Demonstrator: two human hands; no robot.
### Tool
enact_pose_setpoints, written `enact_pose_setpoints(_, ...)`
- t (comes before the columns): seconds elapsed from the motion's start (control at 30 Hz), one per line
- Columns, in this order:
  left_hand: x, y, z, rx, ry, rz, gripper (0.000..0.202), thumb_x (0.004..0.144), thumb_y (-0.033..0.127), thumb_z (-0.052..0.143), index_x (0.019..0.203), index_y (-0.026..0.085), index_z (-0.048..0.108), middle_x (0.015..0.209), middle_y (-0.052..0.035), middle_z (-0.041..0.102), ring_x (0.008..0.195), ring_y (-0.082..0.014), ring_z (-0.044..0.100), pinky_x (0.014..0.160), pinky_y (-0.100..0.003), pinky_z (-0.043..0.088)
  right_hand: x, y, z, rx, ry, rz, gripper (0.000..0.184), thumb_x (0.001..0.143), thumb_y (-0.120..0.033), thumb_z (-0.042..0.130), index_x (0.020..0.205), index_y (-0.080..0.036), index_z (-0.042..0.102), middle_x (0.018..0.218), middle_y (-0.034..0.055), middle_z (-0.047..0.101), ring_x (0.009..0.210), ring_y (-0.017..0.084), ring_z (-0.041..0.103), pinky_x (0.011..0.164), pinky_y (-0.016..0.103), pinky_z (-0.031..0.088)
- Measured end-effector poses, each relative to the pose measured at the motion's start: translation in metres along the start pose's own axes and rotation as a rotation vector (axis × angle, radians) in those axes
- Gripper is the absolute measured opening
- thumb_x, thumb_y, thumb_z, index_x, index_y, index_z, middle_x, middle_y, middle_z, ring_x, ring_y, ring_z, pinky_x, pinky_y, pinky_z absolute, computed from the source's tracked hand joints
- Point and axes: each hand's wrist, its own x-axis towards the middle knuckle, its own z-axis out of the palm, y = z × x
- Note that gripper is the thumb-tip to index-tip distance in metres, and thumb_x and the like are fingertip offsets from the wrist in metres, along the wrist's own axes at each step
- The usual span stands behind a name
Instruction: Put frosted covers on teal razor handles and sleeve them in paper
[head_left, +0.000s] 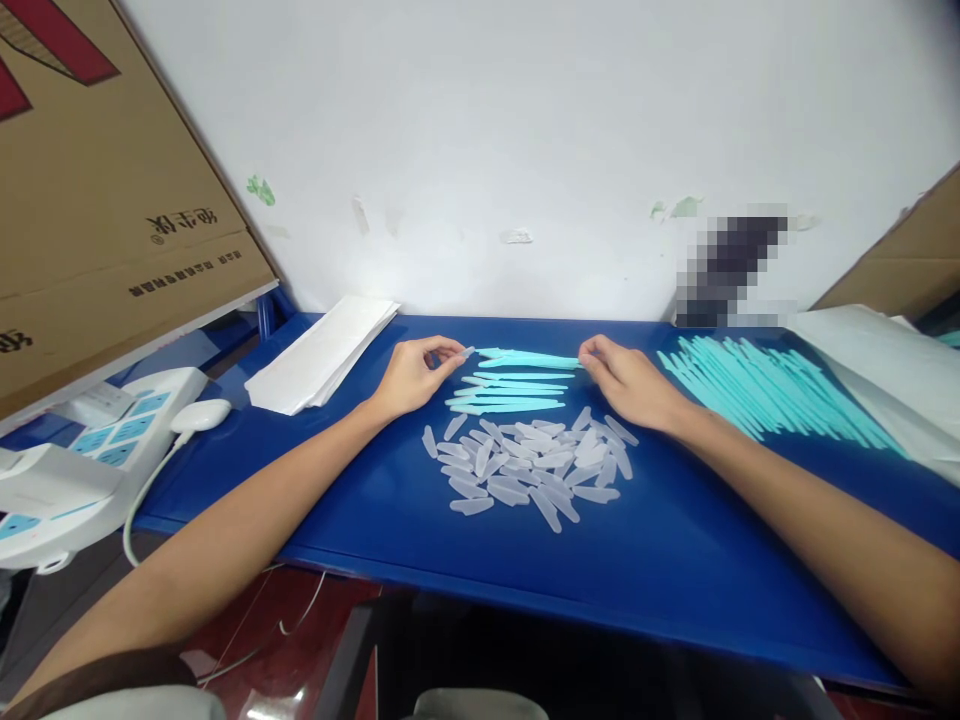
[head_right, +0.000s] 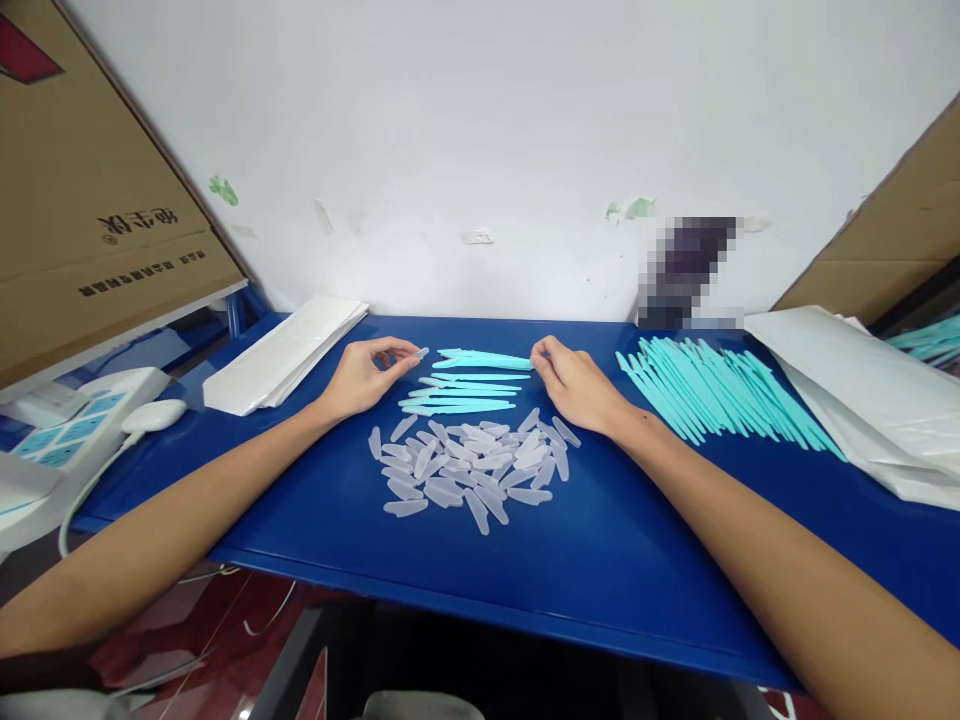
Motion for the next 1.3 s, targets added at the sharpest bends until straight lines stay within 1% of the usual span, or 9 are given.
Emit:
enact_pose_setpoints(0.13, 0.000, 0.002, 0.001, -0.043, -0.044, -0.009, 0.023, 0.093, 0.037, 0.065, 0.103, 0.021, 0.078, 0.103, -0.0053, 0.079, 0.087, -0.0192, 0.071, 0.072, -0.031, 0.050, 0.000, -0.002, -0.001, 0.000, 0.020, 0.032, 0.024, 0.101, -0.041, 0.034, 0.095, -0.023, 0.049, 0.068, 0.0024, 0.061, 0.064, 0.021, 0.058, 0.066, 0.033, 0.039)
enact_pose_setpoints(0.37, -0.001, 0.008, 0.001, -0.048, -0.088, 0.011, 0.024, 0.092, 0.037, 0.064, 0.102, 0.021, 0.079, 0.103, -0.0059, 0.079, 0.087, -0.0202, 0.071, 0.075, -0.033, 0.051, 0.000, -0.005, -0.004, 0.009, 0.055, 0.037, 0.023, 0.101, -0.040, 0.036, 0.095, -0.023, 0.050, 0.064, 0.0006, 0.059, 0.058, 0.019, 0.054, 0.064, 0.032, 0.039)
enact_pose_setpoints(0.57, -0.003, 0.011, 0.003, -0.060, -0.077, 0.041, 0.022, 0.091, 0.035, 0.066, 0.102, 0.020, 0.079, 0.102, -0.0062, 0.079, 0.094, -0.0224, 0.071, 0.086, -0.036, 0.053, -0.002, -0.013, 0.000, 0.080, 0.081, -0.005, 0.023, 0.101, -0.041, 0.039, 0.094, -0.022, 0.052, 0.060, -0.0017, 0.055, 0.054, 0.016, 0.049, 0.060, 0.031, 0.037)
enact_pose_setpoints(0.73, -0.003, 0.010, 0.002, -0.084, -0.063, 0.065, 0.022, 0.091, 0.034, 0.066, 0.101, 0.020, 0.079, 0.101, -0.0069, 0.079, 0.090, -0.0213, 0.071, 0.083, -0.036, 0.053, -0.004, -0.019, 0.003, 0.154, 0.025, -0.083, 0.027, 0.099, -0.044, 0.045, 0.093, -0.021, 0.058, 0.060, -0.0025, 0.055, 0.053, 0.014, 0.047, 0.058, 0.030, 0.037)
enact_pose_setpoints(0.87, 0.000, 0.008, -0.009, -0.057, -0.129, 0.093, 0.022, 0.090, 0.037, 0.069, 0.100, 0.021, 0.080, 0.095, -0.0060, 0.078, 0.086, -0.0196, 0.069, 0.078, -0.033, 0.051, -0.003, -0.012, 0.000, 0.106, -0.014, -0.098, 0.031, 0.098, -0.047, 0.049, 0.093, -0.021, 0.065, 0.062, -0.0009, 0.060, 0.054, 0.015, 0.051, 0.058, 0.031, 0.039)
enact_pose_setpoints(1.0, 0.001, 0.006, -0.016, -0.056, -0.240, 0.092, 0.017, 0.086, 0.036, 0.072, 0.091, 0.021, 0.079, 0.090, -0.0056, 0.077, 0.082, -0.0191, 0.067, 0.076, -0.033, 0.050, -0.001, 0.001, 0.003, -0.016, -0.028, -0.138, 0.033, 0.099, -0.042, 0.047, 0.105, -0.021, 0.072, 0.085, 0.0058, 0.074, 0.072, 0.021, 0.065, 0.068, 0.035, 0.047)
enact_pose_setpoints(1.1, 0.001, 0.003, -0.013, -0.056, -0.290, 0.093, 0.015, 0.085, 0.034, 0.071, 0.086, 0.021, 0.078, 0.088, -0.0049, 0.076, 0.082, -0.0191, 0.066, 0.077, -0.034, 0.049, 0.000, 0.005, 0.006, -0.090, -0.064, -0.160, 0.035, 0.099, -0.039, 0.047, 0.111, -0.021, 0.075, 0.106, 0.0090, 0.076, 0.090, 0.025, 0.069, 0.077, 0.038, 0.050)
enact_pose_setpoints(1.2, 0.000, 0.003, -0.010, -0.060, -0.285, 0.112, 0.014, 0.086, 0.032, 0.069, 0.087, 0.021, 0.077, 0.088, -0.0048, 0.075, 0.083, -0.0196, 0.064, 0.074, -0.033, 0.048, 0.002, 0.003, 0.006, -0.125, -0.090, -0.115, 0.033, 0.098, -0.038, 0.049, 0.109, -0.021, 0.075, 0.095, 0.0078, 0.075, 0.082, 0.024, 0.068, 0.072, 0.037, 0.049)
enact_pose_setpoints(1.3, -0.001, 0.013, -0.011, -0.065, -0.292, 0.169, 0.014, 0.087, 0.032, 0.069, 0.089, 0.021, 0.076, 0.089, -0.0049, 0.074, 0.084, -0.0202, 0.063, 0.077, -0.035, 0.048, 0.004, -0.001, 0.004, -0.115, -0.137, -0.019, 0.025, 0.096, -0.039, 0.052, 0.102, -0.022, 0.070, 0.078, 0.0036, 0.071, 0.070, 0.020, 0.064, 0.063, 0.034, 0.044)
